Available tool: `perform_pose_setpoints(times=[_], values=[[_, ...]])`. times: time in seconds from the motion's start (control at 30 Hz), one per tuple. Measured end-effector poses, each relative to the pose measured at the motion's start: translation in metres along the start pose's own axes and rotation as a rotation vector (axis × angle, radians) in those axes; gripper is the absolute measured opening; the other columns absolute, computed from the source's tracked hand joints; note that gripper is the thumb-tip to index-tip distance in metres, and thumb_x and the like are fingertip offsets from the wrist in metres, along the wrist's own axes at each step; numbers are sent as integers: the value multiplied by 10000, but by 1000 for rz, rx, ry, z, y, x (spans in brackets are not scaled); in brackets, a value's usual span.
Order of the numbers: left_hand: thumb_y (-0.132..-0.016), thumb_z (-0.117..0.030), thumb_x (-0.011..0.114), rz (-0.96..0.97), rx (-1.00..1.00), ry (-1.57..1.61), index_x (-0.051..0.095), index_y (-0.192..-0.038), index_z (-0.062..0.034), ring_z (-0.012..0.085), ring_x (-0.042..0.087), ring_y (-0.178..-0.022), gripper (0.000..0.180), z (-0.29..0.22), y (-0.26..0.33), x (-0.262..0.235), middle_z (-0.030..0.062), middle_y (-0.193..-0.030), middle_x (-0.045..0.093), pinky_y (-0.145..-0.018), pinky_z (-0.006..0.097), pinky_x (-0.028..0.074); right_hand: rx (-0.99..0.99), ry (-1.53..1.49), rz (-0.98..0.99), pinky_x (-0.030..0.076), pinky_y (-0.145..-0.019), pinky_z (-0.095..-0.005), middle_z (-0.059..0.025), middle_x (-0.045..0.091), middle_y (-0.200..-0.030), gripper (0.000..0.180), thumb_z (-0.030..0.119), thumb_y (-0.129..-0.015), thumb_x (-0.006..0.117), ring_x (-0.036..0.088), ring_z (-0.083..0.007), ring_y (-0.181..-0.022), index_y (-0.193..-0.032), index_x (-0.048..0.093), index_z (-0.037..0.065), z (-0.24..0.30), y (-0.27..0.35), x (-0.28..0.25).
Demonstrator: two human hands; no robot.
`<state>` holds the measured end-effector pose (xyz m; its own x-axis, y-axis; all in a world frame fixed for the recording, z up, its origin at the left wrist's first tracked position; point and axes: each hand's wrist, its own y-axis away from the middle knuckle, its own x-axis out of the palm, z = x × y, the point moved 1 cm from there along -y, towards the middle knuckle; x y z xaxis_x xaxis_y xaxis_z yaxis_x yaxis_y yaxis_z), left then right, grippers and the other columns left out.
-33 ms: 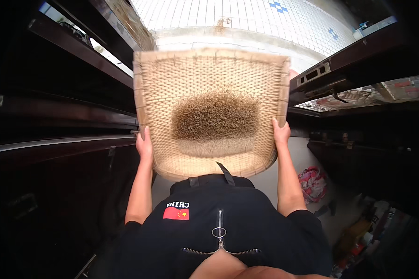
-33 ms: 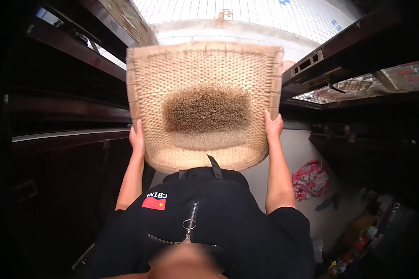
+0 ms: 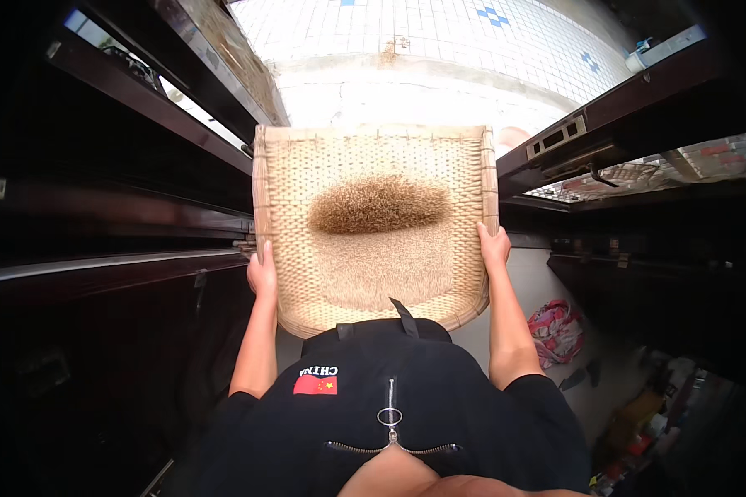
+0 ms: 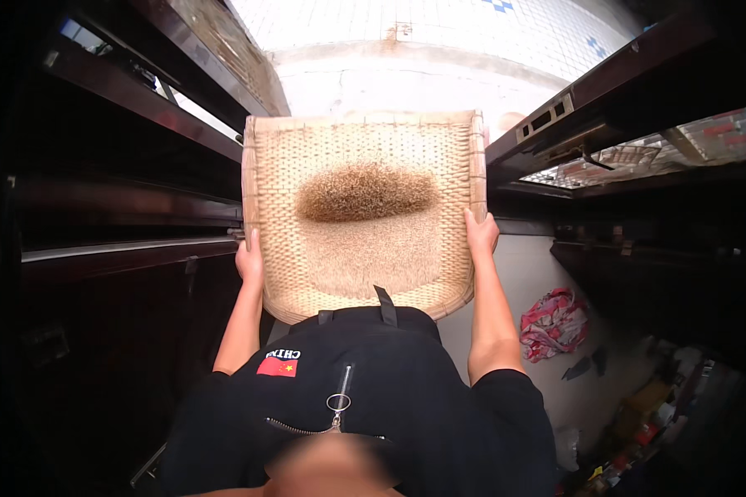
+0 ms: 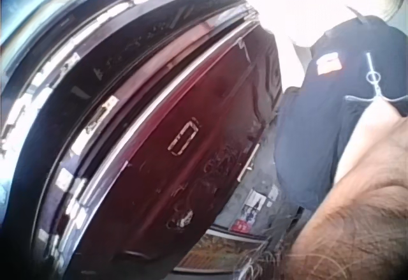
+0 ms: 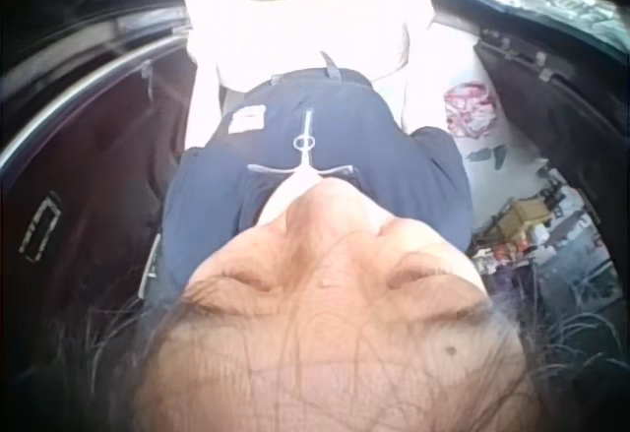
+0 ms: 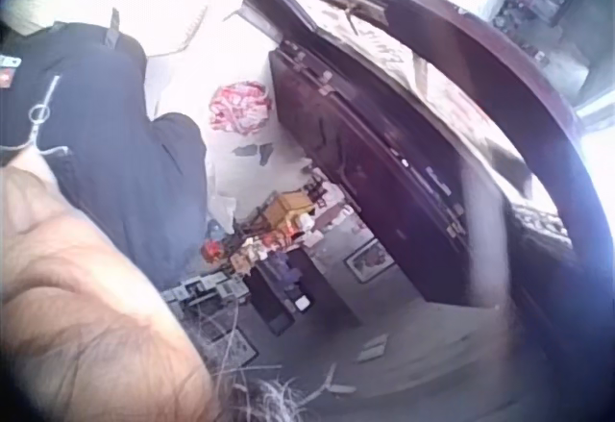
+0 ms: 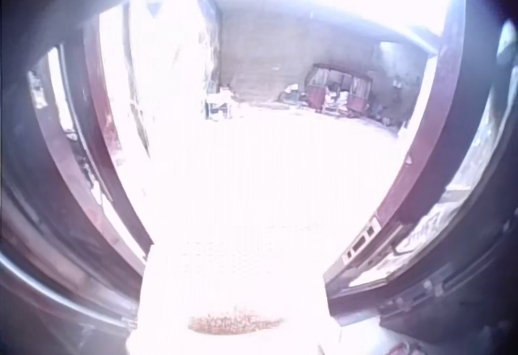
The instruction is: The person sweeps debris from a tiled floor into a doorway using a broom. Then the person picks up a large woven tray containing grains and shakes it to sift the contents.
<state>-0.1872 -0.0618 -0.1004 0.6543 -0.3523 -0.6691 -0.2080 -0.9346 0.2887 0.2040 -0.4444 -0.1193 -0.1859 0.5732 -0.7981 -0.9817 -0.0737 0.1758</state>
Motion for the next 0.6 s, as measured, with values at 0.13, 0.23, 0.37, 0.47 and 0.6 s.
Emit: perform_pose_setpoints(times=[0.13, 0.23, 0.37, 0.47, 0.6], values=[[-907, -523, 508, 25, -68, -49, 619, -936, 22, 332, 620, -806, 557, 23, 5, 12, 204, -854, 651, -745, 390, 461, 78, 70, 44, 490, -798, -399, -202, 679, -932, 495, 445, -776, 697, 652, -339, -910, -992, 645, 3, -19, 16, 10], [-918, -444, 555, -47, 10, 206, 625, -1001, 23, 231, 616, -791, 479, 11, 13, -3, 140, -878, 661, -742, 351, 465, -8, -126, -48, 506, -739, -383, -186, 682, -862, 420, 383, -784, 721, 669, -306, -811, -929, 636, -1, 7, 24, -18], [-911, -434, 572, -29, 142, 403, 615, -1082, 30, 178, 614, -863, 497, -31, 8, -16, 120, -956, 670, -785, 316, 465, -123, -386, -140, 507, -712, -356, -154, 686, -851, 400, 351, -797, 726, 664, -249, -772, -942, 632, -9, 11, 13, -32], [-889, -463, 580, -20, 11, 116, 638, -1056, 9, 264, 646, -855, 504, -25, -22, 19, 161, -950, 680, -778, 357, 470, -17, -86, -61, 501, -758, -401, -213, 674, -885, 476, 427, -772, 712, 660, -339, -855, -949, 631, -8, 11, -14, 2], [-853, -554, 566, -24, -111, -55, 671, -984, -16, 299, 649, -857, 563, 17, 0, 24, 169, -882, 681, -764, 373, 472, 43, 65, 52, 492, -789, -406, -212, 674, -912, 492, 443, -760, 709, 655, -343, -893, -964, 641, 1, -12, 0, 11]])
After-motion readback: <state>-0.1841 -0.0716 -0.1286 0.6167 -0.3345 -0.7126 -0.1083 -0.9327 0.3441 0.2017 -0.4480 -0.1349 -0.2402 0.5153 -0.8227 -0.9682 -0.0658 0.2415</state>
